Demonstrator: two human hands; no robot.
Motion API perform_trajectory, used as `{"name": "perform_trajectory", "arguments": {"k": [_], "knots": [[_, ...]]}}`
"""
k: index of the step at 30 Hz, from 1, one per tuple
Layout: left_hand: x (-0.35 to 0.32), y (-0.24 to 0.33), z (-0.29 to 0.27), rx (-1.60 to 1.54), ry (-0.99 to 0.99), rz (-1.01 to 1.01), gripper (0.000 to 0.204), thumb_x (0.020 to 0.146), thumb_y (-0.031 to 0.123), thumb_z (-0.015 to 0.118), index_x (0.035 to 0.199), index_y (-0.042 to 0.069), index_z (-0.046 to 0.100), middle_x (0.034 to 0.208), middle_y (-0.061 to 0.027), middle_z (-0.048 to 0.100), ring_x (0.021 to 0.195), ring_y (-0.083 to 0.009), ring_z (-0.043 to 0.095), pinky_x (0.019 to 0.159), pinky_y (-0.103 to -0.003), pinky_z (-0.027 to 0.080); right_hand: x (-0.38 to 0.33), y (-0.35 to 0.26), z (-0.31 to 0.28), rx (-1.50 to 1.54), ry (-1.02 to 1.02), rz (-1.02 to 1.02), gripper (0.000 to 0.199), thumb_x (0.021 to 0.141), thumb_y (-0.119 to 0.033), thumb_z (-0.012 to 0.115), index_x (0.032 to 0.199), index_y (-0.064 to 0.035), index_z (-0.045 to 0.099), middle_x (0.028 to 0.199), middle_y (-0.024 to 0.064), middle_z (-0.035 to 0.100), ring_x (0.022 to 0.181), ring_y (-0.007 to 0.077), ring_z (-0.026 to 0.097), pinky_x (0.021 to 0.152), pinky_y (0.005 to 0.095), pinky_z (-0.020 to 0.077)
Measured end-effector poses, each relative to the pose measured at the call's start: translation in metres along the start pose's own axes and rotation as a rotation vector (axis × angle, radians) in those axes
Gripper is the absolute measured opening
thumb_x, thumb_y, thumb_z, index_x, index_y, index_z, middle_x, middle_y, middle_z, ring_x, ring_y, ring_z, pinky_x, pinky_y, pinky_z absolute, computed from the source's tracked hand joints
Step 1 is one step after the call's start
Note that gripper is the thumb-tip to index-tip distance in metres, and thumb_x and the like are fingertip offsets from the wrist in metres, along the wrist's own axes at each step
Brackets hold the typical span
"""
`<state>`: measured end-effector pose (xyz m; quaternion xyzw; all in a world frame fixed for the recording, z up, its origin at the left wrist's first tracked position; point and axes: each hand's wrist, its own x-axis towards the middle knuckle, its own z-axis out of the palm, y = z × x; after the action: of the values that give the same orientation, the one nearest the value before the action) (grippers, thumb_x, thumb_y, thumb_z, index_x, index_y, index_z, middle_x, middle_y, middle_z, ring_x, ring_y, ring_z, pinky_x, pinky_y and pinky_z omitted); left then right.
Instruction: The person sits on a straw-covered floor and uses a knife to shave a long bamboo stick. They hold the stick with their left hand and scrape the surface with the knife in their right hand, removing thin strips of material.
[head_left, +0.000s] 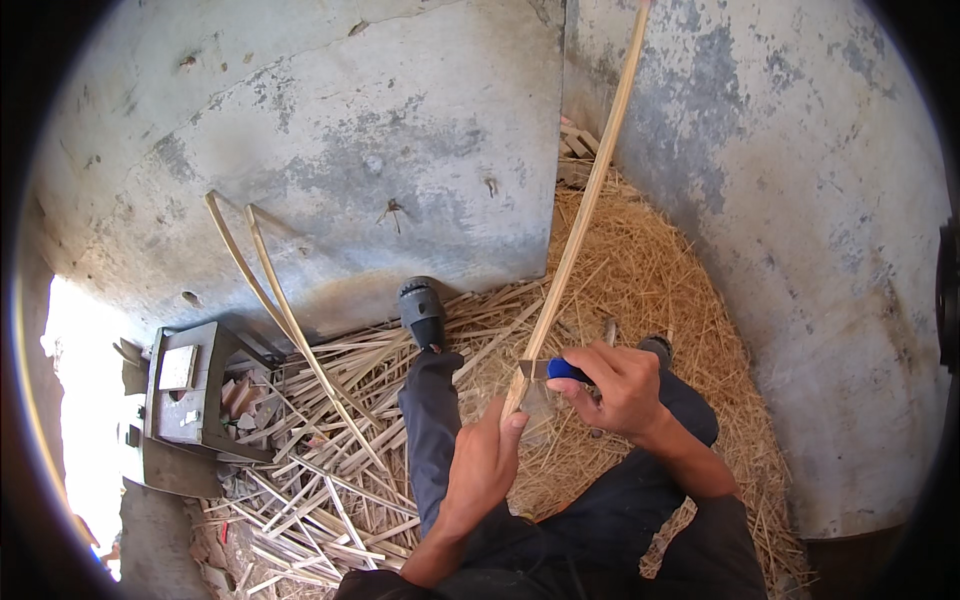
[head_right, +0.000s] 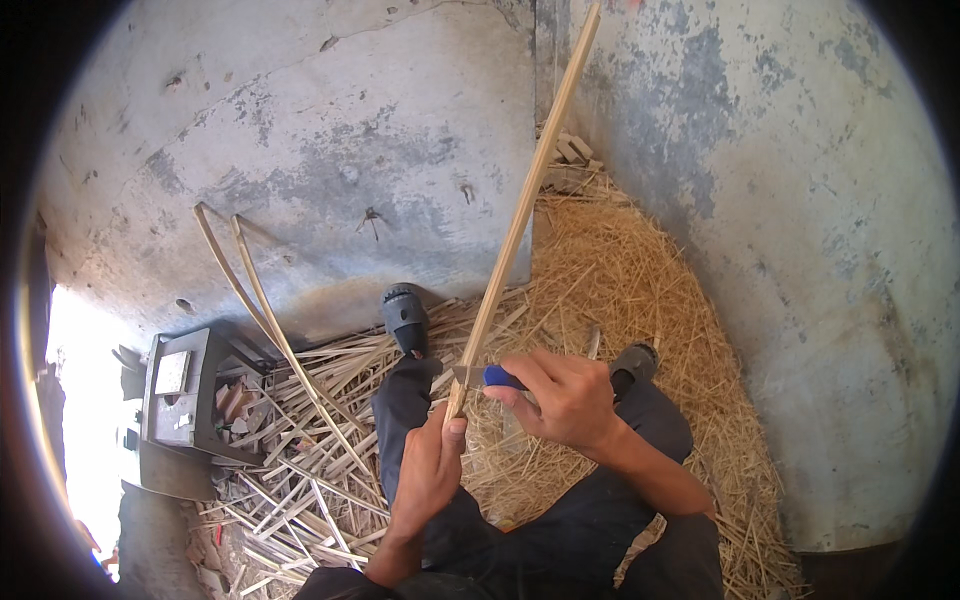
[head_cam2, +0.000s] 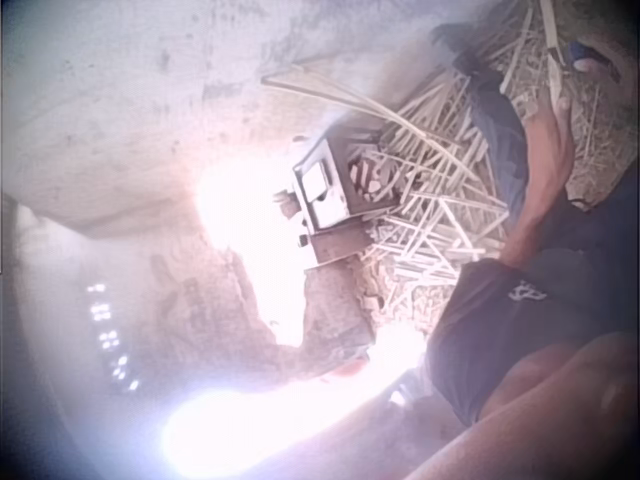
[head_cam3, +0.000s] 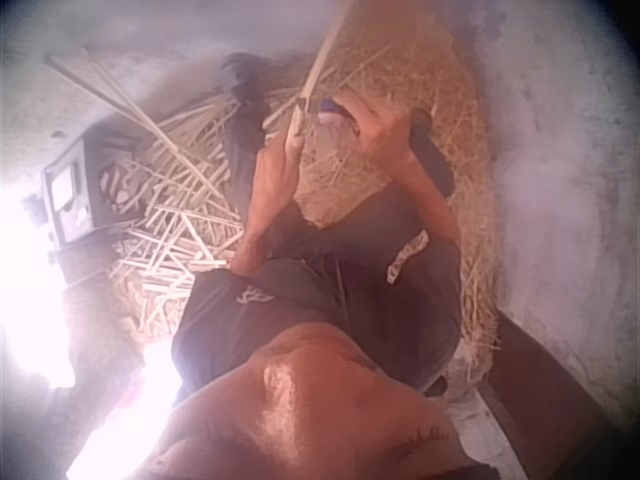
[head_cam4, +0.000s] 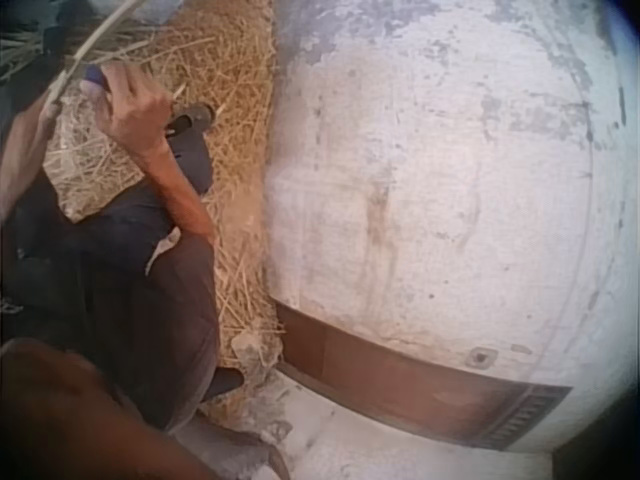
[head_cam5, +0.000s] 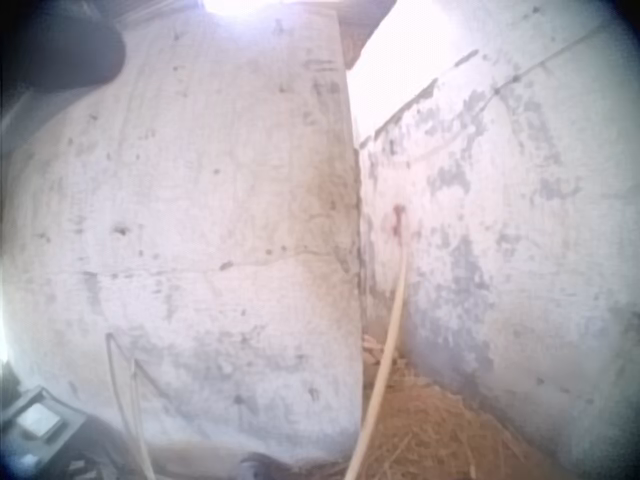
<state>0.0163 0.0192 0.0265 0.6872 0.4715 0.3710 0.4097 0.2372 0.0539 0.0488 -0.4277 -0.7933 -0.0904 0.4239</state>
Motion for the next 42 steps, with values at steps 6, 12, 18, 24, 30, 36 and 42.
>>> {"name": "perform_trajectory", "arguments": {"k": [6,12,18,24,30,36,42], "knots": [[-0.003,0.001,-0.004,0.0,-0.001,-0.04,0.032,0.115,0.028,0.051,0.116,-0.003,0.058,0.073,-0.0283,0.059,0.072,-0.0538,0.061,0.062,-0.054,0.045,0.003,-0.003,-0.002,-0.02,-0.041,-0.006,0.031,0.095,-0.04,0.079,0.099,-0.0096,0.074,0.075,0.0032,0.067,0.059,0.0216,0.067,0.051,0.0351,0.0495],[-0.015,-0.005,-0.006,0.007,-0.029,-0.072,0.03,0.114,0.026,0.052,0.114,-0.003,0.059,0.073,-0.0283,0.058,0.071,-0.0533,0.061,0.062,-0.054,0.046,0.002,0.004,-0.004,-0.024,-0.001,0.023,0.033,0.096,-0.041,0.078,0.098,-0.0079,0.074,0.076,0.0051,0.069,0.059,0.0232,0.067,0.05,0.0348,0.0501],[-0.031,-0.012,-0.011,0.04,-0.075,-0.101,0.028,0.113,0.025,0.053,0.112,-0.003,0.059,0.07,-0.0281,0.057,0.071,-0.0531,0.062,0.061,-0.055,0.045,0.009,0.016,-0.007,-0.05,0.079,0.061,0.036,0.099,-0.042,0.076,0.097,-0.0062,0.075,0.077,0.0078,0.071,0.058,0.0245,0.069,0.05,0.0354,0.0517],[-0.045,-0.013,-0.019,0.075,-0.095,-0.143,0.027,0.113,0.025,0.054,0.108,-0.002,0.057,0.071,-0.0292,0.059,0.073,-0.0542,0.062,0.062,-0.056,0.044,0.016,0.03,-0.008,-0.047,0.13,0.078,0.038,0.101,-0.041,0.075,0.098,-0.0037,0.076,0.08,0.0093,0.074,0.06,0.0248,0.071,0.052,0.0339,0.054],[-0.06,-0.027,-0.023,0.103,-0.11,-0.167,0.028,0.113,0.025,0.053,0.107,-0.002,0.056,0.073,-0.0299,0.06,0.076,-0.0551,0.063,0.064,-0.057,0.045,0.025,0.049,-0.011,-0.065,0.107,0.109,0.04,0.102,-0.043,0.073,0.1,-0.003,0.078,0.082,0.0105,0.077,0.063,0.0233,0.074,0.054,0.0331,0.0551],[-0.076,-0.037,-0.025,0.081,-0.127,-0.203,0.036,0.115,0.034,0.049,0.105,0.0,0.058,0.072,-0.0249,0.06,0.073,-0.0518,0.064,0.066,-0.055,0.047,0.046,0.098,-0.01,-0.126,0.164,0.224,0.043,0.106,-0.044,0.068,0.108,-0.0028,0.079,0.072,0.0082,0.071,0.055,0.0179,0.064,0.049,0.0325,0.0475],[-0.112,-0.057,-0.033,0.124,-0.245,-0.285,0.038,0.116,0.035,0.048,0.107,0.0,0.059,0.072,-0.0234,0.063,0.072,-0.0495,0.067,0.066,-0.054,0.049,0.079,0.215,-0.036,-0.339,0.194,0.558,0.051,0.108,-0.052,0.06,0.11,-0.0061,0.081,0.074,0.0084,0.07,0.062,0.0204,0.063,0.061,0.039,0.0505]]}}
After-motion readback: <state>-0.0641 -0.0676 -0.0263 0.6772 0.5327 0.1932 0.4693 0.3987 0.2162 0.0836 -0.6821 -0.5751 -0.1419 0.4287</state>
